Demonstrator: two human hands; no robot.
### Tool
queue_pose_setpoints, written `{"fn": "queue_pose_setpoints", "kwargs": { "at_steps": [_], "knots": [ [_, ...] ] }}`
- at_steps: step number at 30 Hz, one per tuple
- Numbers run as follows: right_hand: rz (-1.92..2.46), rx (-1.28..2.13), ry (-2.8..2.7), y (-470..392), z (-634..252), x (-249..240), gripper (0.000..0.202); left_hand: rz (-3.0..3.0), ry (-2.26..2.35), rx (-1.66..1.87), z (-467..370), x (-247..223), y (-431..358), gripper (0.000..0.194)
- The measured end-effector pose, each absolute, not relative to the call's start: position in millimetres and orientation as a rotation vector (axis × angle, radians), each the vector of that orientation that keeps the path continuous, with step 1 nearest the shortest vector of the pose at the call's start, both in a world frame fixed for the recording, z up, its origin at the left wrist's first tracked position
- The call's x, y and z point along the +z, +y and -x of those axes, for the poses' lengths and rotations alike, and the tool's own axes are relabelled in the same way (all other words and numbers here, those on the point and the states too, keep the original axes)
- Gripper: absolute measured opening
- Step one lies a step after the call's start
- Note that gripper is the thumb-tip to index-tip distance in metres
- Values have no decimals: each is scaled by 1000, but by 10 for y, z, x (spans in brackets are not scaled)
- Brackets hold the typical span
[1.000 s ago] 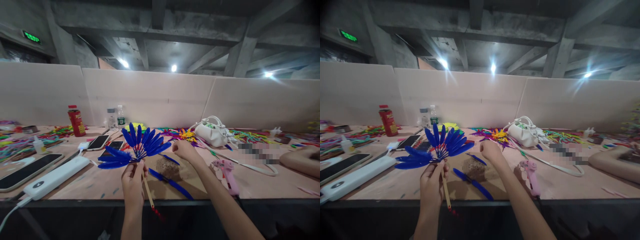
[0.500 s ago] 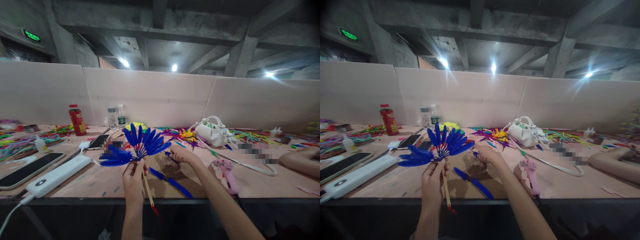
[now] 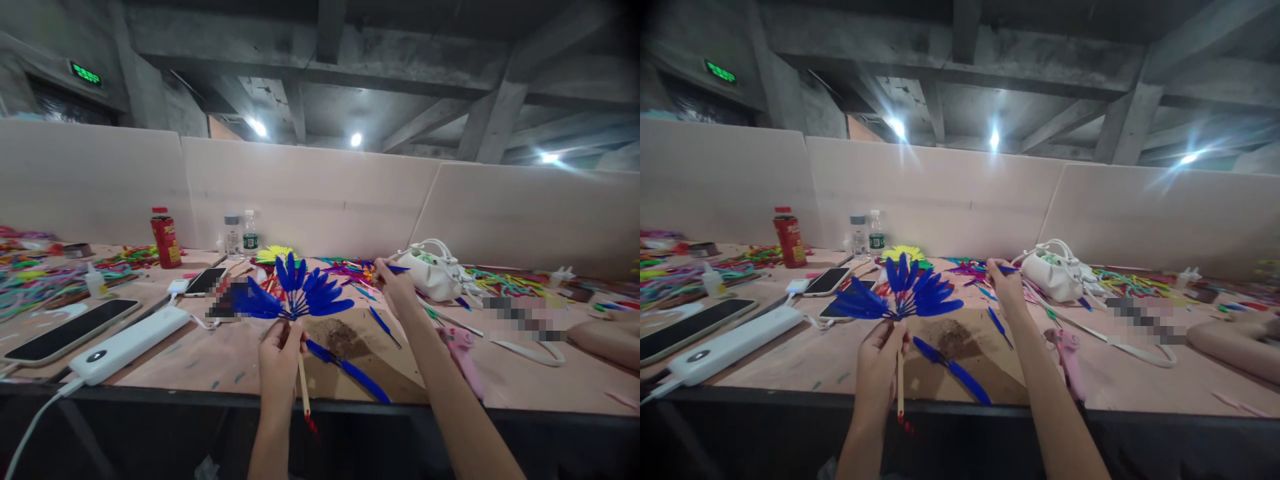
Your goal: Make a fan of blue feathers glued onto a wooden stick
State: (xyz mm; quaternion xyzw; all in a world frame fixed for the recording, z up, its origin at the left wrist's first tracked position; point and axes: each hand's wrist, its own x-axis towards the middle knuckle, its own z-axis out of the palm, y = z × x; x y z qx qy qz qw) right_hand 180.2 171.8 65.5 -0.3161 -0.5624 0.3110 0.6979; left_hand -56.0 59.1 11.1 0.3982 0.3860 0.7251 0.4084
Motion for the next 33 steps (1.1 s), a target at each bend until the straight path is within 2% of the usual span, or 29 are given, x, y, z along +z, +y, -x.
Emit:
{"fn": "queue_pose_setpoints", "kwargs": {
  "at_steps": [7,11,21,33],
  "knots": [
    [531,879,-1240,1378,-1790,882,38,-1138,936,1609,538,134,628,36],
    [568,948,-1315,1255,-1731,887,35,-1206,927,1505,522,138,614,36],
    [681,892,-1537,1178,-1663,915,26,-1401,942,1356,507,191,526,30],
    [781,816,-1830,1099,-1659,938,36,-1597,980,1163,531,113,542,25]
  ]
}}
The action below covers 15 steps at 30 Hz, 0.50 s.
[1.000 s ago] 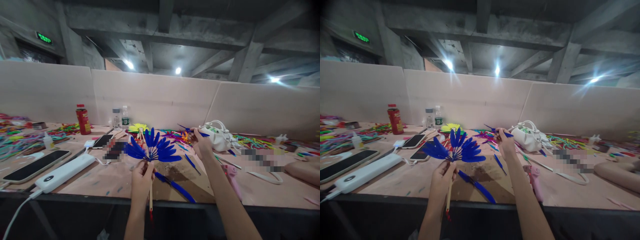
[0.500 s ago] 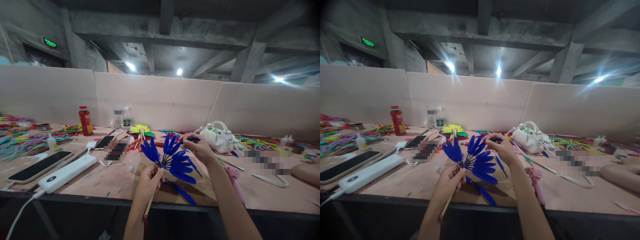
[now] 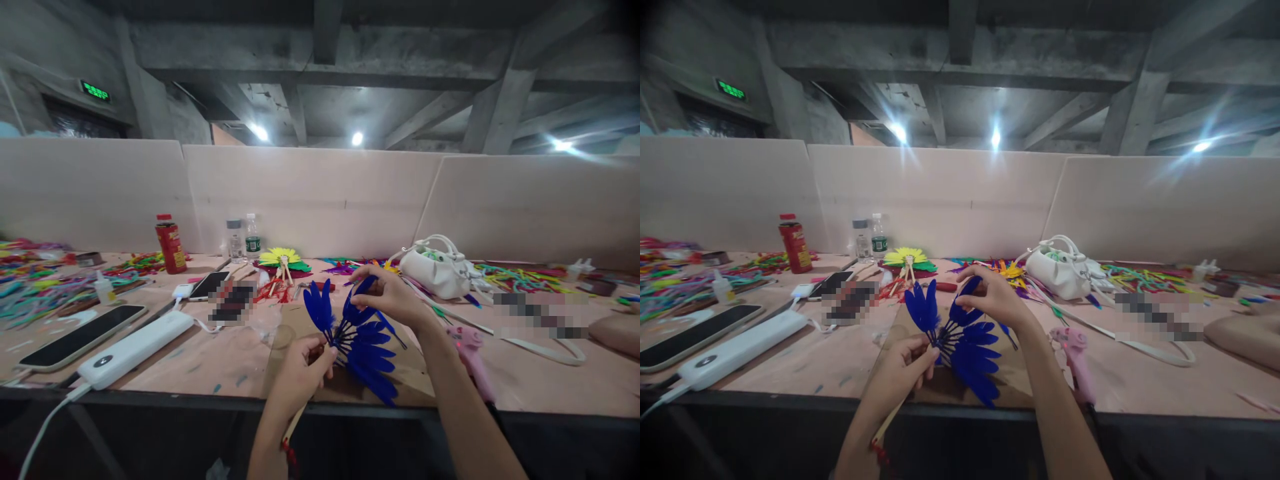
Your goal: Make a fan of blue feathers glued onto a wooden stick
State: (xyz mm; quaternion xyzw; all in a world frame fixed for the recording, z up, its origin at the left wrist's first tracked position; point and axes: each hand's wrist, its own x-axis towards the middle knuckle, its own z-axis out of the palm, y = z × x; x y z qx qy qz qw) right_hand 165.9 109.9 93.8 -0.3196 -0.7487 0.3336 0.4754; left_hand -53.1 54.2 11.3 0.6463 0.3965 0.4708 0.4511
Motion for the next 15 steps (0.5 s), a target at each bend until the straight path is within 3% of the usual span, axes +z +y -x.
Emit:
{"fn": "queue_pose_setpoints", "kwargs": {
  "at_steps": [11,15],
  "knots": [
    [758,513,-1925,1144,-1564,882,43,-1657,1022,1074,521,127,492,28],
    [737,358,-1977,1137,-1517,887,55,-1644,1033,1081,514,133,459,34]
  ]
}}
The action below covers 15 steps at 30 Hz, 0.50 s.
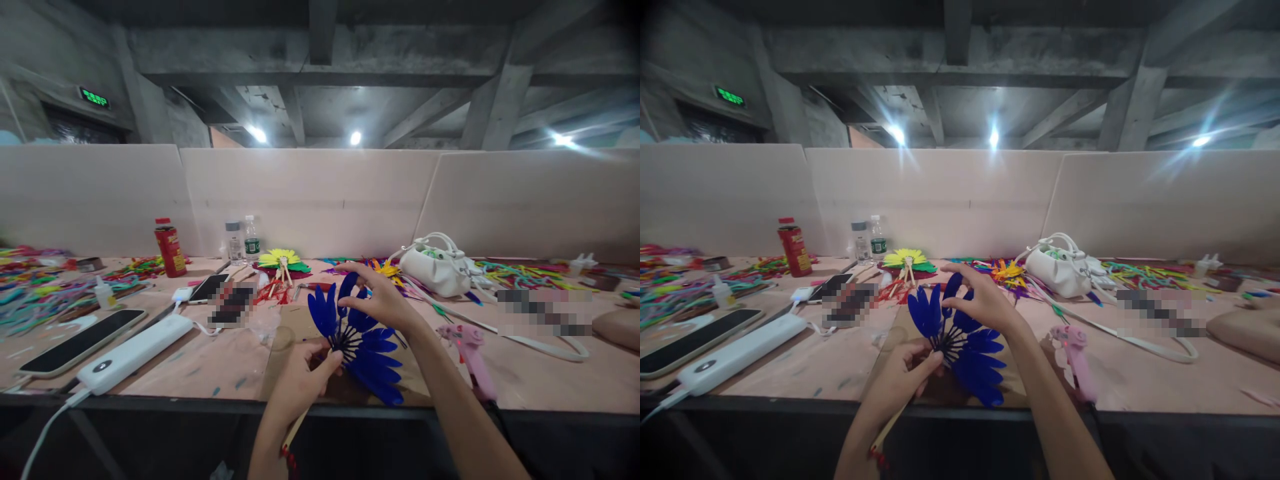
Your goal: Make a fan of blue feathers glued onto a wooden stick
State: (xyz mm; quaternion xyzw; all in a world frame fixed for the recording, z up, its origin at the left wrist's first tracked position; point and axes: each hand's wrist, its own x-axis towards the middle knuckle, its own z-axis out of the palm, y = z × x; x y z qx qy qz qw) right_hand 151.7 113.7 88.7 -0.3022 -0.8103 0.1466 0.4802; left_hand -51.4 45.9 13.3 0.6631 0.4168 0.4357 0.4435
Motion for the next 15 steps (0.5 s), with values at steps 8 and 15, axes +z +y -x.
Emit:
{"fn": "queue_pose_setpoints", "kwargs": {
  "at_steps": [8,15],
  "knots": [
    [713,275,-2042,1101,-1424,886,87,-1632,1110,1116,498,15,496,40],
    [762,235,-2069,1083,-1415,874,96,-1613,1175,1172,478,-70,558,38]
  ]
}}
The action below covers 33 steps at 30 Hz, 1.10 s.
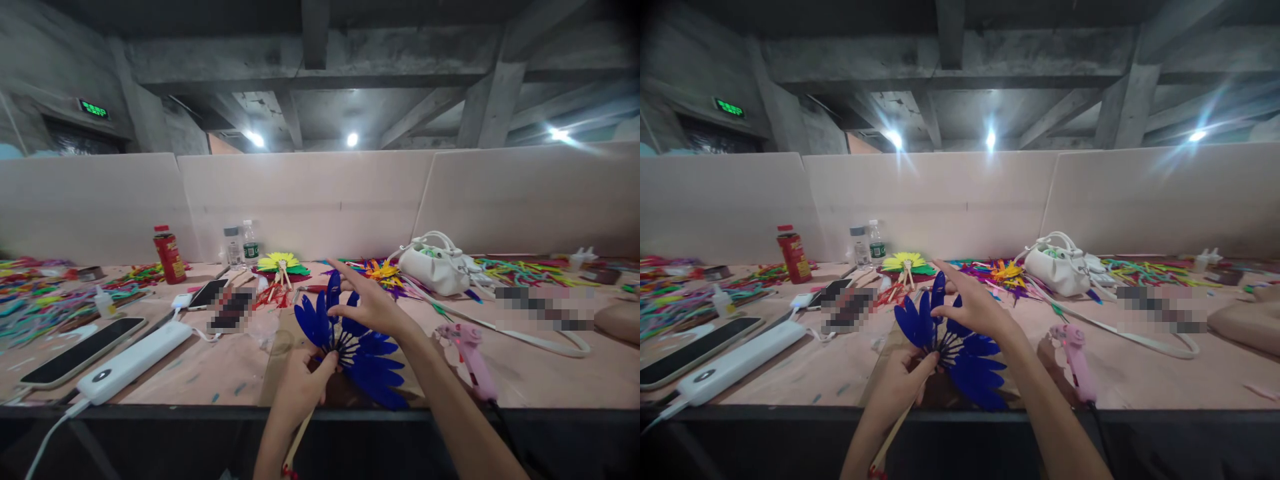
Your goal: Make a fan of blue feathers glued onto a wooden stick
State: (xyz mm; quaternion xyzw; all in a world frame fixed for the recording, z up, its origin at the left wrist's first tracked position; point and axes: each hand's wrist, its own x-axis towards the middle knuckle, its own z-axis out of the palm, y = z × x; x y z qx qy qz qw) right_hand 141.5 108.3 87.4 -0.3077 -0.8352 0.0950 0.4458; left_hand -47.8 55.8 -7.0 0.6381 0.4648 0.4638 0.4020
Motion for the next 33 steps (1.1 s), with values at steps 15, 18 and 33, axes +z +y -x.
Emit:
{"fn": "queue_pose_setpoints", "kwargs": {
  "at_steps": [15,18,33],
  "knots": [
    [693,220,-2038,1138,-1479,850,72,-1524,1160,1276,464,68,488,37],
    [694,228,-2038,1145,-1482,835,73,-1505,1136,1309,464,75,473,38],
    [705,192,-1907,1115,-1489,875,72,-1430,1188,1393,483,-25,546,41]
  ]
}}
